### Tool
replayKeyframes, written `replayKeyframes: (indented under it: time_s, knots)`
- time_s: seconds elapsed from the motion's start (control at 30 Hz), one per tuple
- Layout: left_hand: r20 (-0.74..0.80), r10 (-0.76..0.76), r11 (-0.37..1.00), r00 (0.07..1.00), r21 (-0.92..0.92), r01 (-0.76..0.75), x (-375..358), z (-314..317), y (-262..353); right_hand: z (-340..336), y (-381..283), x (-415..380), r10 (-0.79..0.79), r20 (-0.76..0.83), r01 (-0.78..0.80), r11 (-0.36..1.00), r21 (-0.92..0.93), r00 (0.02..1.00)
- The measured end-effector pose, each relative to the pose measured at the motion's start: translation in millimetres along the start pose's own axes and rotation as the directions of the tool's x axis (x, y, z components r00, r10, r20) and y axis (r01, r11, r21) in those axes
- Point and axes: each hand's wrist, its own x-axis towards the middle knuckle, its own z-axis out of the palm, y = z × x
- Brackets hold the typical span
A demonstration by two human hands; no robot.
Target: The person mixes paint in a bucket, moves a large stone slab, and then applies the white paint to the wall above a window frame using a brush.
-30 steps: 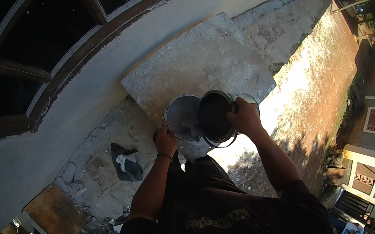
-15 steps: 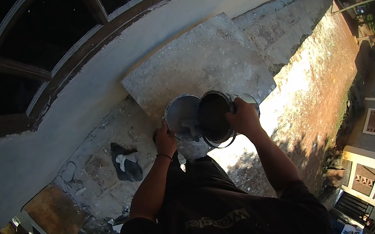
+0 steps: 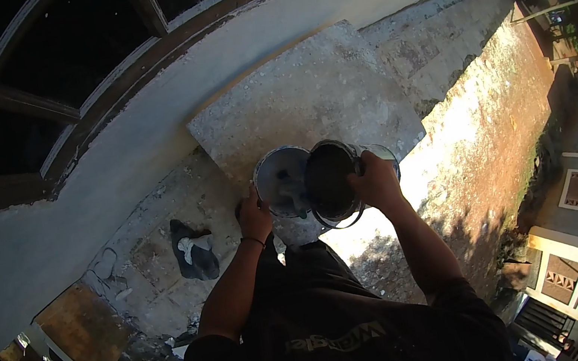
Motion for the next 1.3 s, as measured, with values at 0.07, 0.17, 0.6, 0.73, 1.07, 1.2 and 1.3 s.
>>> replayKeyframes:
  time_s: [0.07, 0.17, 0.6, 0.73, 1.07, 1.2, 1.3]
  knots:
    - [-0.006, 0.002, 1.0, 1.0, 0.009, -0.002, 0, -1, 2, 0, 2, 0, 0.0, -0.005, 0.0, 1.0, 0.002, 1.0]
    - [-0.019, 0.017, 1.0, 1.0, 0.012, -0.016, 0, 1, 0, -1, 8, 1, -0.005, -0.016, 0.005, 1.0, -0.005, 1.0]
    - [0.06, -0.249, 0.899, 0.967, -0.357, 0.253, -20, 22, 5, -1, 95, -3, 0.06, -0.008, -0.059, 0.995, 0.076, 0.998]
    - [0.163, -0.29, 0.822, 0.943, -0.463, 0.332, -24, 44, -11, 5, 120, -7, 0.074, 0.009, -0.075, 0.984, 0.16, 0.997]
    - [0.128, -0.323, 0.688, 0.938, -0.648, 0.326, -30, 62, -25, 18, 161, -20, 0.091, 0.098, -0.125, 0.892, 0.434, 0.991]
    - [0.078, -0.342, 0.543, 0.937, -0.797, 0.265, -59, 38, -39, 14, 142, -30, 0.1, 0.177, -0.182, 0.817, 0.547, 0.979]
    - [0.032, -0.351, 0.525, 0.936, -0.821, 0.225, -91, -9, -27, 22, 126, -36, 0.035, 0.221, -0.155, 0.819, 0.553, 0.975]
